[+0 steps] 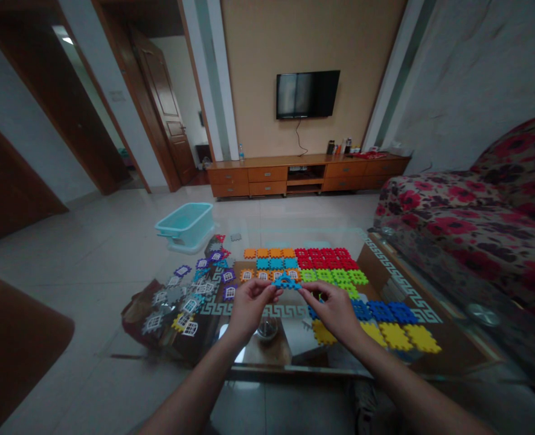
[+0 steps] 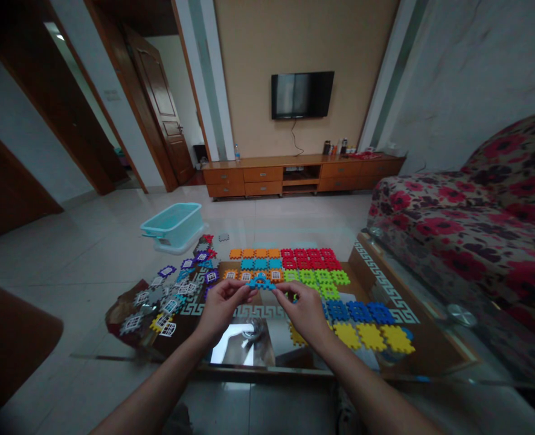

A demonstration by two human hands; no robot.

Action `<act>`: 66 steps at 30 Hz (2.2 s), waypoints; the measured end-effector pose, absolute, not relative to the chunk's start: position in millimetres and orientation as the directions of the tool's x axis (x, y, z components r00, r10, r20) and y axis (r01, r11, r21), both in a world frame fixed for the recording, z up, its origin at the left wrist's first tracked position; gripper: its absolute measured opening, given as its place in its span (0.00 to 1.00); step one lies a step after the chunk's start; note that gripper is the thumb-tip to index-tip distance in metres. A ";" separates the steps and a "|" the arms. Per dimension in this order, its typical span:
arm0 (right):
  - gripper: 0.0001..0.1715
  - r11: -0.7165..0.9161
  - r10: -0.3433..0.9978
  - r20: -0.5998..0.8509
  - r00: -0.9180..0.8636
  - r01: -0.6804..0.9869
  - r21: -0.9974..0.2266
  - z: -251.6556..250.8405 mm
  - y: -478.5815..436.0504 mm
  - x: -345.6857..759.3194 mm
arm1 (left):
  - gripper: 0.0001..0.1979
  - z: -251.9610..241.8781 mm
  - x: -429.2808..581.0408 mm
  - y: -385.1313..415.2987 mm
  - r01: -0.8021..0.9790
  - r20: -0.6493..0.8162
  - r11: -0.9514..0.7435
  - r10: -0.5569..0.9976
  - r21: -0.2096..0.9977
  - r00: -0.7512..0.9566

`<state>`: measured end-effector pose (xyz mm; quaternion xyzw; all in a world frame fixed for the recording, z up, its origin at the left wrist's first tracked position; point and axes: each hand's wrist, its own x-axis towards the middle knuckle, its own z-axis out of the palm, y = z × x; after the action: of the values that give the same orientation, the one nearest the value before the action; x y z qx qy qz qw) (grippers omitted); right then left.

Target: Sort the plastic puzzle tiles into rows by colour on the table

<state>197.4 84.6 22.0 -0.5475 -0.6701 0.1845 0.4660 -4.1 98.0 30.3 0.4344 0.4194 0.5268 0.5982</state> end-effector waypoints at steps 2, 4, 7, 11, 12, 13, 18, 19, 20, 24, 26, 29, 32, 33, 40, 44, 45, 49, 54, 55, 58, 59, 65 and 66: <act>0.11 0.334 0.905 0.423 0.030 0.565 -0.755 22.3 84.1 197.5 | 0.17 30.2 -4.0 98.1 -0.270 -0.047 0.070 0.995 0.960 0.093; 0.11 0.338 0.903 0.428 0.027 0.571 -0.748 22.8 83.6 197.6 | 0.17 30.4 -3.8 97.8 -0.278 -0.046 0.070 0.995 0.958 0.093; 0.11 0.354 0.897 0.441 0.015 0.573 -0.739 23.7 83.1 197.6 | 0.17 31.0 -3.3 97.1 -0.296 -0.053 0.078 0.994 0.952 0.094; 0.11 0.374 0.884 0.467 0.011 0.585 -0.720 24.5 82.8 198.5 | 0.17 32.0 -2.6 96.2 -0.325 -0.070 0.102 0.991 0.940 0.111; 0.11 0.376 0.881 0.474 0.011 0.591 -0.714 24.6 82.7 199.2 | 0.18 31.8 -2.5 96.3 -0.332 -0.076 0.113 0.989 0.936 0.124; 0.11 0.378 0.878 0.478 0.011 0.596 -0.708 24.8 82.6 200.1 | 0.19 31.2 -2.4 96.6 -0.338 -0.083 0.127 0.987 0.933 0.141; 0.12 0.373 0.866 0.499 0.027 0.630 -0.681 25.8 84.1 214.3 | 0.30 23.9 -3.4 99.7 -0.344 -0.102 0.160 0.978 0.925 0.182; 0.13 0.369 0.862 0.505 0.034 0.642 -0.673 25.7 85.1 220.7 | 0.30 22.4 -3.9 100.3 -0.341 -0.099 0.155 0.980 0.927 0.175; 0.14 0.368 0.860 0.508 0.036 0.647 -0.668 25.3 86.4 228.8 | 0.30 21.2 -4.4 100.8 -0.336 -0.097 0.150 0.981 0.930 0.169; 0.19 0.284 0.848 0.513 0.130 0.707 -0.648 19.7 92.9 280.8 | 0.28 19.7 -7.0 101.5 -0.312 -0.099 0.145 0.983 0.939 0.157; 0.22 0.215 0.852 0.495 0.170 0.749 -0.627 14.2 94.9 315.6 | 0.26 20.2 -7.9 101.4 -0.304 -0.096 0.139 0.984 0.943 0.151; 0.27 0.109 0.879 0.436 0.193 0.808 -0.579 2.6 95.1 368.2 | 0.24 21.4 -8.4 101.2 -0.287 -0.095 0.133 0.985 0.949 0.142; 0.30 0.057 0.908 0.380 0.176 0.847 -0.528 -11.0 93.5 408.5 | 0.23 21.9 -8.0 101.7 -0.263 -0.109 0.142 0.985 0.954 0.134; 0.30 0.045 0.923 0.349 0.162 0.855 -0.516 -15.4 93.1 417.8 | 0.23 21.5 -7.8 102.1 -0.259 -0.114 0.145 0.985 0.955 0.131; 0.21 0.026 0.969 0.227 0.099 0.872 -0.490 -35.3 95.1 442.0 | 0.22 12.3 -9.4 107.0 -0.236 -0.125 0.159 0.980 0.959 0.155; 0.19 0.041 0.979 0.194 0.058 0.881 -0.472 -39.8 97.9 446.6 | 0.20 10.2 -10.7 107.5 -0.208 -0.123 0.158 0.977 0.965 0.172; 0.19 0.049 0.983 0.179 0.038 0.888 -0.457 -40.1 98.8 447.4 | 0.20 10.4 -10.8 107.4 -0.202 -0.125 0.159 0.977 0.966 0.173; 0.18 0.092 0.991 0.127 -0.048 0.924 -0.370 -37.9 104.2 448.5 | 0.19 12.1 -10.7 106.6 -0.201 -0.131 0.165 0.976 0.965 0.171; 0.16 0.118 0.991 0.099 -0.094 0.956 -0.269 -36.8 112.2 448.6 | 0.19 12.7 -10.4 105.9 -0.207 -0.132 0.166 0.977 0.964 0.167; 0.15 0.114 0.992 0.089 -0.094 0.959 -0.259 -37.6 113.2 449.2 | 0.19 13.0 -10.3 105.7 -0.208 -0.131 0.164 0.977 0.964 0.167; 0.15 0.099 0.994 0.071 -0.084 0.963 -0.250 -40.2 114.4 451.6 | 0.19 14.4 -10.1 105.0 -0.207 -0.133 0.166 0.977 0.964 0.164; 0.15 0.095 0.995 0.065 -0.082 0.964 -0.249 -40.8 114.4 452.4 | 0.19 15.1 -10.0 104.8 -0.206 -0.136 0.168 0.977 0.964 0.163; 0.15 0.092 0.995 0.049 -0.083 0.962 -0.256 -39.9 113.2 455.4 | 0.18 18.4 -8.8 103.5 -0.189 -0.141 0.170 0.977 0.967 0.159; 0.16 0.081 0.996 0.054 -0.070 0.963 -0.256 -39.5 113.2 454.4 | 0.18 18.6 -8.5 103.6 -0.185 -0.143 0.171 0.977 0.968 0.158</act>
<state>454.4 113.2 -39.5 -0.6734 -0.7274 0.0761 0.1075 -8.5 103.6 18.6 0.4411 0.4487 0.4688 0.6199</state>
